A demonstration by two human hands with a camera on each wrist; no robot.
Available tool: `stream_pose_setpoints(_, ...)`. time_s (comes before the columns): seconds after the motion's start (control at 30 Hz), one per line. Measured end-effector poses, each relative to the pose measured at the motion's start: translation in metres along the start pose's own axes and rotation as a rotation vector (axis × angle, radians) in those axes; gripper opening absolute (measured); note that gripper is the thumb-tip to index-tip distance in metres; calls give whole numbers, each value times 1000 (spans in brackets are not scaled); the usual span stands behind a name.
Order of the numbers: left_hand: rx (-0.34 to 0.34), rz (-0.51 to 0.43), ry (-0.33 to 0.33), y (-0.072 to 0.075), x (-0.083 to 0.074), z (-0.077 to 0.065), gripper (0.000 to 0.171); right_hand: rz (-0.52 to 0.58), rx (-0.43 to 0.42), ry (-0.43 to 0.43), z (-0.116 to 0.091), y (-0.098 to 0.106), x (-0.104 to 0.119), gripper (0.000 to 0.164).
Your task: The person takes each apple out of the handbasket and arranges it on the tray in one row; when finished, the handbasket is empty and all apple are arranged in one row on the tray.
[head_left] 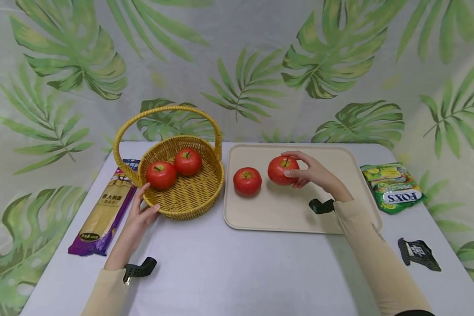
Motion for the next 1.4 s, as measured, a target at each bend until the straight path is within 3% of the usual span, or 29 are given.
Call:
stream_pose_setpoints(0.33, -5, 14, 6, 2, -1, -3, 69, -25, -25, -32, -9, 5, -21, 60)
stream_pose_setpoints(0.6, -10, 46, 12, 3, -1, -5, 68, -20, 32, -20, -8, -6, -32, 58)
stream_pose_setpoints(1.0, 3, 52, -4, 3, 0, -2, 68, 49, 116, -81, -10, -10, -45, 63)
stream_pose_setpoints(1.17, -1, 47, -4, 2, 0, -1, 69, 32, 99, -59, -10, -3, -36, 62)
stream_pose_setpoints(1.4, -7, 50, 12, 1, 2, -2, 68, 42, 45, 78, -8, 0, -5, 53)
Point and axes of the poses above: each hand's wrist, its own z-axis towards the middle knuckle, its own y-axis out of the back of the hand, x = y × z, the point moved 9 cm from there along z, towards the middle knuckle, and after that the axes turned 15 degrees about z, right-handed, at the moved point
